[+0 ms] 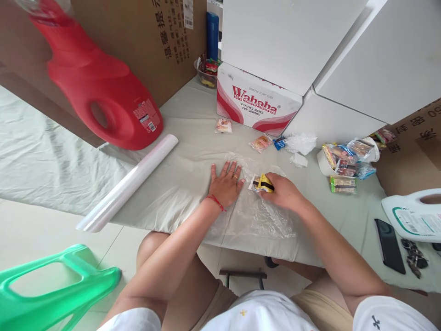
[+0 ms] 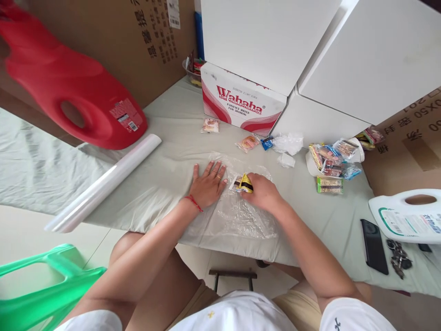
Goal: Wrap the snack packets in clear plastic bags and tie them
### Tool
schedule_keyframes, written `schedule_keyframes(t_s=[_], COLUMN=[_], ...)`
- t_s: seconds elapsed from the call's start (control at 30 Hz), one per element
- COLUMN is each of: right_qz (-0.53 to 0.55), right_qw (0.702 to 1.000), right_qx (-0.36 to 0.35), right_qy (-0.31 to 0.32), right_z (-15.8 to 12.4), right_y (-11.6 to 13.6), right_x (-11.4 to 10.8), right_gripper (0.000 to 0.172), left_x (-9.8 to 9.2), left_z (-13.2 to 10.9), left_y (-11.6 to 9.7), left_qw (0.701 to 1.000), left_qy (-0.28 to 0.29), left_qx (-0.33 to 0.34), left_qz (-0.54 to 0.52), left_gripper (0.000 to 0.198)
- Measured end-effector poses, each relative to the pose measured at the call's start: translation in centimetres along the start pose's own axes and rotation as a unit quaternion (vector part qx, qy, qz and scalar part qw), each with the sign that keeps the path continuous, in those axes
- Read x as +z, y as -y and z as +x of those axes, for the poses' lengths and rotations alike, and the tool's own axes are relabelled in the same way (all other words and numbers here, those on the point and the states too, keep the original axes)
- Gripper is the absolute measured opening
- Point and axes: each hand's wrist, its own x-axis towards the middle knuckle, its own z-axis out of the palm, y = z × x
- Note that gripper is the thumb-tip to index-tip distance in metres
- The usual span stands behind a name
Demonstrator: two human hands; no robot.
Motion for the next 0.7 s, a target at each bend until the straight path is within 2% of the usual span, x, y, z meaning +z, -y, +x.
schedule_keyframes(t_s=[0.17,0.3,0.43,0.53,0.7], right_qz=[-0.072,-0.071,-0.073,-0.062,-0.038], right_qw=[0.997,0.997,0.997,0.997,0.997], right_qx=[0.003,0.004,0.023,-0.013,-0.064], right_qy=[0.019,0.030,-0.017,-0.036,0.000], right_z=[0.4,0.7,0.2,0.4,1.5], right_y=[2.6,2.0,1.4,1.9,2.1], right_x=[1.9,1.5,0.6,1.0,3.4], right_gripper=[0.043,0.054,0.053,0.057,0.069], left_x=[-0.3,-0.4,-0.4,-0.4,-0.4], left_z=[0.0,0.2,0.3,0.3,0.2], left_y=[0.3,0.3,0.1,0.1,0.3], left_qw=[1.000,1.000,1.000,1.000,1.000], left_qy=[0.002,0.003,0.009,0.007,0.004], left_qx=[-0.008,-0.012,-0.011,-0.012,-0.010], left_qz=[-0.003,0.002,0.001,-0.004,-0.003], left_gripper=[0.062,0.061,0.061,0.061,0.061])
